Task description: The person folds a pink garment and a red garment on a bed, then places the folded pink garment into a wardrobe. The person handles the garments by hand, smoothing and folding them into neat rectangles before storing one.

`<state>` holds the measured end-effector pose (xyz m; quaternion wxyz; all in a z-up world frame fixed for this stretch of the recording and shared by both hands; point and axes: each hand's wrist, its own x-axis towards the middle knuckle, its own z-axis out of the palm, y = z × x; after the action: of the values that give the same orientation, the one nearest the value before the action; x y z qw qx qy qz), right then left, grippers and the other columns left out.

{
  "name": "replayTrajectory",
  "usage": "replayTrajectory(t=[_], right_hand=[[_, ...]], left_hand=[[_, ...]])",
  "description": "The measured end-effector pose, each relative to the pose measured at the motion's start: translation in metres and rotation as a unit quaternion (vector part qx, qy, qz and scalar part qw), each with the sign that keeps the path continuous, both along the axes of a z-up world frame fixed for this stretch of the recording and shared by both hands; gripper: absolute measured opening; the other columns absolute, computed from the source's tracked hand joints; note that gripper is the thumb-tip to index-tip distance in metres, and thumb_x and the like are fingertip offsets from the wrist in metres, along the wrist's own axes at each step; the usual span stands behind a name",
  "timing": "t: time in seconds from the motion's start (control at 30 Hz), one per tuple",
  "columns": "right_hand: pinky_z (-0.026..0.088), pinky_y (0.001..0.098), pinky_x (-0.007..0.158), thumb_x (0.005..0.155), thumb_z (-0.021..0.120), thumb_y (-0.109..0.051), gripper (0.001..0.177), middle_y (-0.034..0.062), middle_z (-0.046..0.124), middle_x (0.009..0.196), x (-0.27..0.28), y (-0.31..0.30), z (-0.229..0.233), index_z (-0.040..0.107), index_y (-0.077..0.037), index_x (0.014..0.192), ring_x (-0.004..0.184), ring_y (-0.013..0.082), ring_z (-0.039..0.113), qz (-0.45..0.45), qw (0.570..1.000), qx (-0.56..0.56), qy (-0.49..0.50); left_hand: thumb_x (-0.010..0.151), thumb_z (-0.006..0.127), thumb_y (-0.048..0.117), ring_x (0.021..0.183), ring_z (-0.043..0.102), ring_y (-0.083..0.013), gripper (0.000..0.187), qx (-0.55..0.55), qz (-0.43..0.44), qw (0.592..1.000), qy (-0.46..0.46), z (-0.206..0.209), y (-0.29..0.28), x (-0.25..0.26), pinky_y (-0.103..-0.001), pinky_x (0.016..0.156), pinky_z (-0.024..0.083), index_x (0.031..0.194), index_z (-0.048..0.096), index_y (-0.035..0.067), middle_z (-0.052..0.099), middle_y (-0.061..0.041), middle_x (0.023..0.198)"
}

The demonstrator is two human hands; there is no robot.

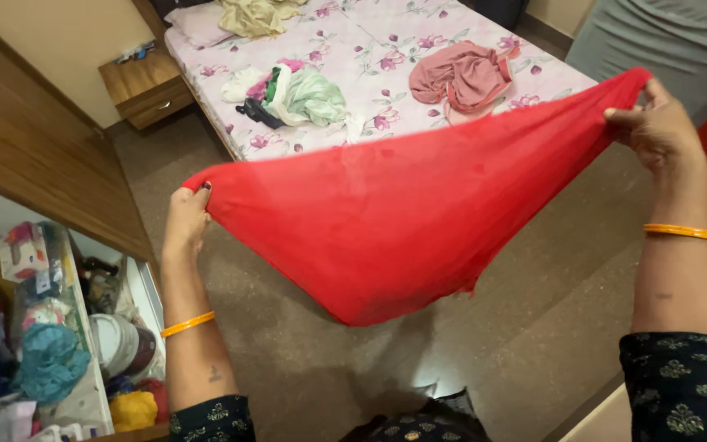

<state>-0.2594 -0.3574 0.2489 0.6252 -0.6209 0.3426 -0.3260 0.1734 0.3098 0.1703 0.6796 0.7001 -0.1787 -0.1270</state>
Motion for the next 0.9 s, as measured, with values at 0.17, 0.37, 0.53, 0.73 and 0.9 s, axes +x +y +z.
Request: replayTrajectory(t=[0.17, 0.37, 0.53, 0.73, 0.9], right_hand=[[0.063, 0.0324, 0.086, 0.097, 0.076, -0.002, 0.031, 0.0077, 0.075, 0.104, 0.007, -0.062, -0.035, 0.068, 0.009, 0.124, 0.093, 0.0193, 0.074, 0.057, 0.996, -0.041, 0.061], [0.063, 0.0332, 0.080, 0.094, 0.075, 0.003, 0.022, 0.0076, 0.072, 0.101, -0.002, -0.101, -0.074, 0.065, -0.002, 0.113, 0.088, 0.0200, 0.072, 0.006, 1.000, -0.005, 0.030], [0.063, 0.0286, 0.087, 0.096, 0.074, 0.005, 0.022, 0.0075, 0.075, 0.108, -0.010, -0.128, -0.083, 0.073, 0.002, 0.117, 0.094, 0.0162, 0.073, 0.012, 0.999, -0.005, -0.030], [0.060, 0.0268, 0.089, 0.091, 0.074, 0.014, 0.043, 0.0071, 0.071, 0.115, -0.027, -0.150, -0.053, 0.072, 0.000, 0.132, 0.099, 0.0144, 0.069, 0.034, 0.988, -0.093, -0.114], [0.058, 0.0295, 0.091, 0.080, 0.070, 0.021, 0.059, 0.0054, 0.070, 0.122, -0.045, -0.132, -0.054, 0.067, 0.004, 0.136, 0.104, 0.0138, 0.066, 0.085, 0.960, -0.265, 0.018]], left_hand=[[0.101, 0.074, 0.025, 0.052, 0.050, -0.0229, 0.042, 0.388, 0.092, 0.917, -0.005, -0.037, 0.010, 0.020, -0.041, 0.046, 0.037, 0.089, 0.062, -0.014, 0.054, -0.013, 0.066], [0.084, 0.078, 0.004, 0.068, 0.065, -0.0132, 0.032, 0.149, 0.207, 0.967, 0.022, -0.076, 0.000, 0.007, -0.030, 0.057, 0.053, 0.113, 0.067, -0.002, 0.070, -0.008, 0.085], [0.094, 0.055, -0.009, 0.089, 0.073, -0.0171, 0.030, -0.188, 0.089, 0.974, 0.086, -0.050, -0.018, -0.019, -0.028, 0.082, 0.061, 0.123, 0.066, -0.007, 0.073, -0.012, 0.104], [0.083, 0.063, -0.019, 0.118, 0.062, -0.0164, 0.059, -0.181, 0.020, 0.978, -0.099, 0.051, -0.041, -0.090, -0.028, 0.097, 0.056, 0.140, 0.059, -0.003, 0.060, -0.009, 0.132], [0.072, 0.071, -0.016, 0.120, 0.062, -0.0251, 0.067, 0.170, 0.152, 0.929, -0.292, 0.077, -0.047, -0.138, -0.035, 0.097, 0.053, 0.137, 0.065, 0.002, 0.059, -0.013, 0.135]])
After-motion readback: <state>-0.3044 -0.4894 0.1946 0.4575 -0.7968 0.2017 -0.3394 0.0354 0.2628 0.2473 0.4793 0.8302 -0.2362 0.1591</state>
